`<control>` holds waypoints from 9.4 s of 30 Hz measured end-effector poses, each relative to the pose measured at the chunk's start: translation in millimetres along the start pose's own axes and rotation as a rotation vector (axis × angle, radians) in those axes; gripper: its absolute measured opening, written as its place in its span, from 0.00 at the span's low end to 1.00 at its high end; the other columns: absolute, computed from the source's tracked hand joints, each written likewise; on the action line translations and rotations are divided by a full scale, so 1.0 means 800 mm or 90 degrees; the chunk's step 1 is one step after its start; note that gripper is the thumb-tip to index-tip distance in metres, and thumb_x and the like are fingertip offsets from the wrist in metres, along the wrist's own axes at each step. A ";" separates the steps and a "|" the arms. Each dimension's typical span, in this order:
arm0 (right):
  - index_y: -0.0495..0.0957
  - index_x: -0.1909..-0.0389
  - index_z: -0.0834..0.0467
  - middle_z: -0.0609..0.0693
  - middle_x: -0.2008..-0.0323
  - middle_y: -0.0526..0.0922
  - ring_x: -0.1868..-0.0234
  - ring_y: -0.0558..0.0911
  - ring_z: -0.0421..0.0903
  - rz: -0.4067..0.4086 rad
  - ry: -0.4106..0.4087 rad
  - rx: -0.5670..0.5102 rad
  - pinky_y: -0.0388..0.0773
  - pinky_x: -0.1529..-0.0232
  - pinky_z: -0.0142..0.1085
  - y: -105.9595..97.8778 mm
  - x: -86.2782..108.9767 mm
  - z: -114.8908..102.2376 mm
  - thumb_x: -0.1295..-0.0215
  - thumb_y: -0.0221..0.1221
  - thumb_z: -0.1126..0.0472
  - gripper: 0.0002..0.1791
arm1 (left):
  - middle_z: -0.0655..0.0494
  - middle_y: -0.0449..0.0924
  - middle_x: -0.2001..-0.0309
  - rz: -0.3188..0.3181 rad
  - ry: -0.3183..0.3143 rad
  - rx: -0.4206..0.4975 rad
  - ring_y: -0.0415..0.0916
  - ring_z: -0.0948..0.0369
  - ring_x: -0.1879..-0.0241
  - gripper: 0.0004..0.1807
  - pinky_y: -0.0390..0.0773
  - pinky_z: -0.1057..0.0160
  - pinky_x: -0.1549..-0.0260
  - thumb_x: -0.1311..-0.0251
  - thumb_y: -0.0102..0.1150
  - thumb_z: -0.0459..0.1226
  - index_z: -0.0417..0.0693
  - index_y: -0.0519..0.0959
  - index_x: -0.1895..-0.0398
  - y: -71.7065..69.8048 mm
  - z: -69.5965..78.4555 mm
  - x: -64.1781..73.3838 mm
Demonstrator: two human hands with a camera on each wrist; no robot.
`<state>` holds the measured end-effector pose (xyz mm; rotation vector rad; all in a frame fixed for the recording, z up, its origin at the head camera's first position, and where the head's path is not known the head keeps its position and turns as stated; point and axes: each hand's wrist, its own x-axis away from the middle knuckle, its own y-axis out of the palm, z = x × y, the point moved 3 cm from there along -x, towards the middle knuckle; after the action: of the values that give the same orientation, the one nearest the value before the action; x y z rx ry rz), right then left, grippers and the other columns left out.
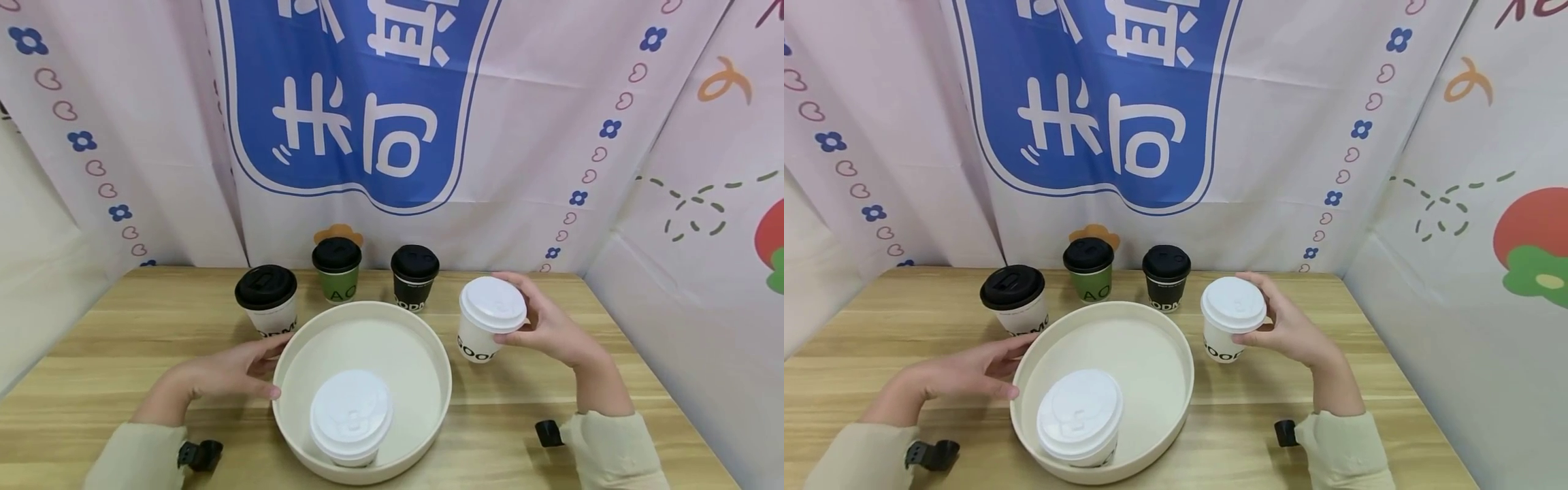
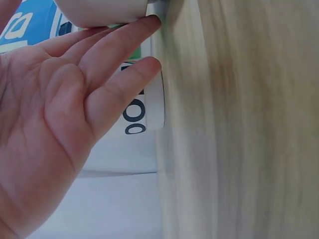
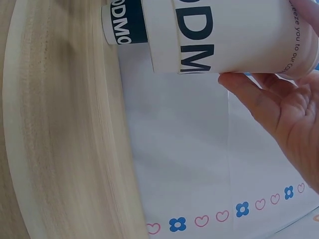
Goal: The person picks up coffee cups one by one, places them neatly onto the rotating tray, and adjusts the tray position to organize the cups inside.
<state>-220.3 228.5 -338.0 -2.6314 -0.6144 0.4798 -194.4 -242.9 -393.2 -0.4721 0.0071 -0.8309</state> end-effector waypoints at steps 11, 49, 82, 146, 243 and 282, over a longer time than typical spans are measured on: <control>0.55 0.27 0.58 0.46 0.38 0.71 0.42 0.74 0.38 -0.011 0.014 -0.013 0.81 0.49 0.39 0.008 -0.004 -0.001 0.49 0.71 0.72 0.50 | 0.26 0.43 0.24 -0.015 -0.032 0.033 0.51 0.30 0.28 0.50 0.68 0.81 0.43 0.35 0.63 0.37 0.32 0.41 0.22 -0.013 -0.009 -0.009; 0.55 0.26 0.54 0.45 0.37 0.71 0.41 0.74 0.38 -0.021 0.001 -0.033 0.82 0.49 0.40 0.010 -0.006 -0.006 0.49 0.71 0.73 0.51 | 0.30 0.41 0.22 0.355 -0.088 -0.252 0.50 0.30 0.27 0.76 0.59 0.29 0.36 0.61 0.77 0.60 0.40 0.35 0.20 0.104 0.041 0.045; 0.53 0.26 0.58 0.44 0.37 0.70 0.40 0.74 0.38 -0.017 0.008 -0.025 0.81 0.49 0.38 0.009 -0.004 -0.008 0.49 0.71 0.73 0.52 | 0.28 0.42 0.23 0.357 -0.113 -0.244 0.51 0.33 0.27 0.79 0.61 0.34 0.34 0.63 0.76 0.62 0.35 0.34 0.22 0.121 0.038 0.036; 0.54 0.27 0.60 0.44 0.38 0.70 0.40 0.74 0.38 -0.033 -0.036 -0.027 0.81 0.48 0.34 0.016 -0.008 -0.022 0.50 0.70 0.76 0.51 | 0.33 0.40 0.21 0.184 -0.029 -0.209 0.45 0.35 0.24 0.78 0.52 0.31 0.33 0.65 0.78 0.60 0.43 0.35 0.20 0.049 0.020 0.019; 0.54 0.27 0.57 0.64 0.35 0.65 0.40 0.76 0.43 -0.345 -0.097 -0.157 0.81 0.43 0.40 0.167 0.002 -0.047 0.49 0.73 0.70 0.52 | 0.33 0.36 0.21 0.166 -0.027 -0.188 0.41 0.35 0.23 0.77 0.49 0.31 0.31 0.62 0.79 0.57 0.41 0.32 0.20 0.049 0.015 0.019; 0.51 0.23 0.60 0.64 0.27 0.61 0.29 0.69 0.49 -0.154 -0.093 -0.052 0.63 0.34 0.67 0.057 0.003 -0.019 0.40 0.64 0.73 0.47 | 0.32 0.38 0.22 0.175 -0.020 -0.203 0.43 0.35 0.24 0.79 0.50 0.32 0.31 0.64 0.79 0.59 0.40 0.33 0.21 0.047 0.016 0.019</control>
<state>-196.2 187.3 -346.2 -2.5655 -1.0044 0.5856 -154.9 -226.8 -394.3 -0.7650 0.1745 -0.5524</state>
